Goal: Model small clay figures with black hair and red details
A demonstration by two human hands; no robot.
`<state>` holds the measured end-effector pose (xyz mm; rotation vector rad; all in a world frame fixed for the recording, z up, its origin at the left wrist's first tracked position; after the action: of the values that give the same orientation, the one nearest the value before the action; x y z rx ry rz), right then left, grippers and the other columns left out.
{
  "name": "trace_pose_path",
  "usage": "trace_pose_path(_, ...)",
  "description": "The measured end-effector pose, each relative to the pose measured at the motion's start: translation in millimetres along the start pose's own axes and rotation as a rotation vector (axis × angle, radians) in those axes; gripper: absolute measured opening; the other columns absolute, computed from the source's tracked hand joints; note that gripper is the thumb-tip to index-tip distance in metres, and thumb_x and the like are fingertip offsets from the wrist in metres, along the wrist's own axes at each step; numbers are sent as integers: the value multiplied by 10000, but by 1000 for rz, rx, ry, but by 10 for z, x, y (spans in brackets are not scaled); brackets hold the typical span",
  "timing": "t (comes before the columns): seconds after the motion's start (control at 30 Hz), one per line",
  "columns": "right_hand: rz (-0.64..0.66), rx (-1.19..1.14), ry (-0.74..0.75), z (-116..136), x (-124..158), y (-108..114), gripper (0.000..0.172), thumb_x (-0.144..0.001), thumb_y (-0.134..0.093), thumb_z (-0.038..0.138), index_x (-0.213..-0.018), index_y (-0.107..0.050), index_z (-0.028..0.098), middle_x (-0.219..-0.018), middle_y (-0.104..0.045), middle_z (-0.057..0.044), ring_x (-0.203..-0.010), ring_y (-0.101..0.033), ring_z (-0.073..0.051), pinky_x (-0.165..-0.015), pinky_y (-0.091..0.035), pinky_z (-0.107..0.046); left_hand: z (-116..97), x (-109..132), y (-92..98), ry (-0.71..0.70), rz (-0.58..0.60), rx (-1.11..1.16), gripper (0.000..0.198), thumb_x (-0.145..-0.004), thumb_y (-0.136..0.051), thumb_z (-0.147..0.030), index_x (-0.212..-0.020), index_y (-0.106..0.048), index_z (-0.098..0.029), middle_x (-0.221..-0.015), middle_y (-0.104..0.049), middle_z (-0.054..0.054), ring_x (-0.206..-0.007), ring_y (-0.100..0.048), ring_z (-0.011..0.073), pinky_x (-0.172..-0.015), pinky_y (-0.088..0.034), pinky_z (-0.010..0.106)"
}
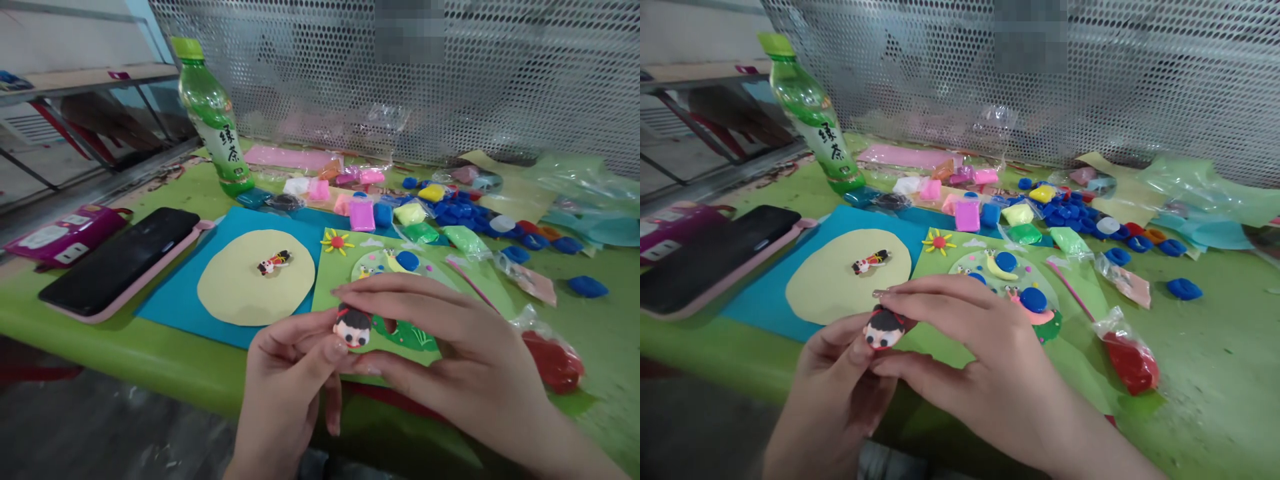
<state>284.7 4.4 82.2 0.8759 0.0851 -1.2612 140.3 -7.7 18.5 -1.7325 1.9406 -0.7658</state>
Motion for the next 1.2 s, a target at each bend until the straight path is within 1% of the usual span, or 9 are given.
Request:
trace_pose_path(0.1,-10,0,-15,-6,15,-12,270,-751,-793,142,-1009,-721,107,-1056,-750,-23,-1035,-666,-54,-936,-429,-18,3,15,-17,35,-74,4,143,-670,-844,-354,-795,-784,-318,-607,-745,-17,-306,-559,83,-252,-416,109)
trace_pose_path(0.2,-44,9,-5,-12,33,-23,234,-755,-782,118,-982,-727,107,-1003,-757,-22,-996,-676,-45,-918,-431,-7,-15,43,-73,82,-119,1,177,-634,-860,-405,-762,-785,-309,-610,-746,-11,-277,-496,38,-271,-404,78)
trace_pose_path(0.3,-44,47,16,-24,44,-27,225,-765,-762,100,-988,-726,96,-1017,-753,-34,-990,-677,-50,-928,-433,-19,-25,65,-115,122,-156,9,179,-644,-851,-417,-753,-786,-291,-615,-742,-11,-314,-512,25,-314,-431,63)
trace_pose_path(0.43,-30,88,61,-38,37,-15,222,-787,-757,143,-996,-719,78,-1042,-746,-52,-1008,-664,-59,-947,-438,-45,25,42,-88,121,-127,42,190,-621,-861,-427,-722,-783,-287,-586,-727,-30,-277,-487,23,-267,-390,64)
trace_pose_path(0.53,-19,75,65,-45,28,-7,237,-784,-772,176,-989,-714,70,-1027,-742,-59,-997,-663,-62,-935,-447,-51,87,1,-34,87,-100,69,176,-615,-872,-385,-739,-780,-301,-596,-737,-36,-275,-508,41,-254,-380,69)
trace_pose_path(0.67,-34,61,65,-47,17,-7,183,-792,-746,131,-966,-722,80,-999,-739,-49,-961,-672,-46,-916,-441,-27,138,-25,3,26,-54,97,218,-623,-861,-423,-756,-784,-269,-533,-702,-30,-264,-501,51,-239,-372,78)
trace_pose_path(0.87,-11,51,55,-36,20,-44,201,-794,-692,82,-993,-712,72,-998,-746,-47,-1014,-656,-53,-928,-448,-41,136,-12,10,18,-28,89,227,-668,-828,-451,-778,-777,-260,-644,-752,-8,-247,-481,53,-298,-496,163)
trace_pose_path(1.1,18,125,82,-49,50,-59,208,-826,-627,104,-1016,-709,83,-1036,-735,-48,-1020,-645,-64,-933,-465,-91,159,-39,39,42,-36,66,221,-677,-827,-393,-785,-761,-212,-603,-721,-2,-408,-661,157,-226,-379,98)
trace_pose_path(1.2,29,129,76,-56,54,-62,211,-828,-626,112,-1020,-709,87,-1038,-736,-40,-1023,-645,-68,-931,-461,-93,170,-60,37,50,-44,65,219,-678,-827,-388,-794,-765,-213,-551,-686,-18,-388,-645,146,-263,-443,124)
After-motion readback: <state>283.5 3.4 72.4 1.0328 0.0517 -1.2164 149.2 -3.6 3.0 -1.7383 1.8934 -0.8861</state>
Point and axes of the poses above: each hand's wrist, its own x-axis away from the middle knuckle, its own y-axis out of the back of the hand, z = x × y, the point moved 1 cm from there along -x, towards the middle knuckle
